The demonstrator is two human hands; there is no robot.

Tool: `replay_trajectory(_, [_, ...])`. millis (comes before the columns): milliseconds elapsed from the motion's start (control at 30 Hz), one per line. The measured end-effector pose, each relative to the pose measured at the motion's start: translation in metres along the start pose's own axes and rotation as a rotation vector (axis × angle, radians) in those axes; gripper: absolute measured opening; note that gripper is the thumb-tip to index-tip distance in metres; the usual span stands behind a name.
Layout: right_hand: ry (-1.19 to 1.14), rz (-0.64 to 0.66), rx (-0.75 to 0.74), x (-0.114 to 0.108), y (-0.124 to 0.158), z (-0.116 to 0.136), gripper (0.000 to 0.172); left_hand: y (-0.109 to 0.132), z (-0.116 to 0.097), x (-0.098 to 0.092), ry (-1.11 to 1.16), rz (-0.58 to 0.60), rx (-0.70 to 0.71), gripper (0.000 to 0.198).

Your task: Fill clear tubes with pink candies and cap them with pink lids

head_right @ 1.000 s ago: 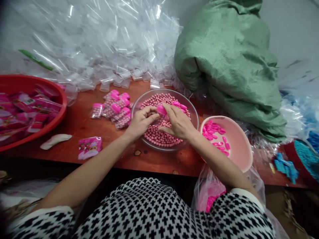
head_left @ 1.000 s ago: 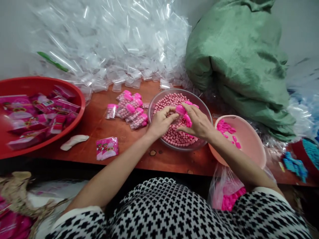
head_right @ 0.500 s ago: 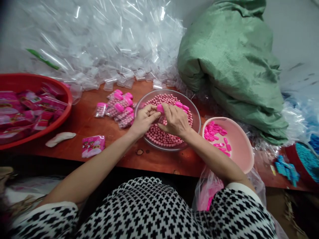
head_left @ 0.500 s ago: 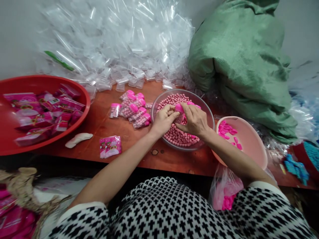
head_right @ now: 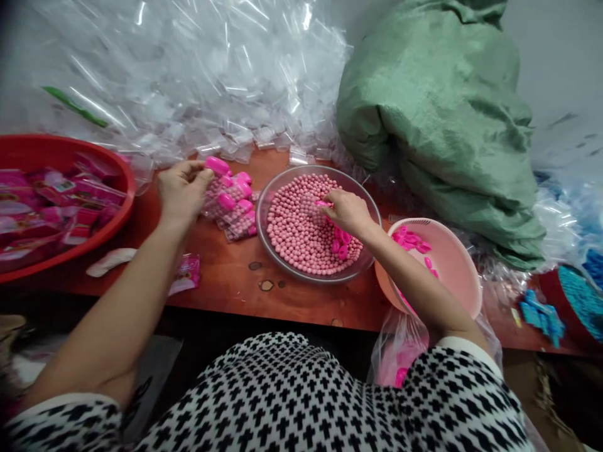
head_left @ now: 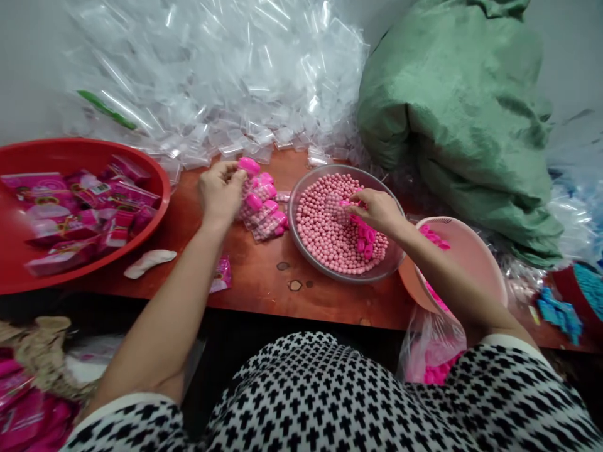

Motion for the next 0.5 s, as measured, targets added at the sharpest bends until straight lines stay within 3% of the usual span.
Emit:
replay_trajectory(100, [0.075,0.035,0.060,0.004,-0.004,0.016,0.027,0.000,0.001,-0.006,-0.277,-0.126,0.000,0.028])
replay_trajectory(233, [0.111,0.104,0.090,0.009,-0.006,0.028,0.029,0.024,-0.046,0.014,-0.291,-0.090,0.215,0.029])
replay_trajectory(367, [0.029,0.057,0.080,0.016,-0.005,0.018,0.029,0.055,-0.102,0.050,-0.272,0.208,0.385,0.028])
replay_trajectory(500, [-0.353,-0.076,0.064,0.016,-0.005,-0.002,0.025,0.070,-0.125,0.087,-0.337,0.517,0.401,0.028])
Point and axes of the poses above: each hand's wrist, its own y-axis away from the middle knuckle, its own x-axis out of the palm, z = x × y, the point moved 3 cm from there along -y, towards the middle knuckle, and after that the axes turned 11 degrees about -y, right-handed, at the moved point
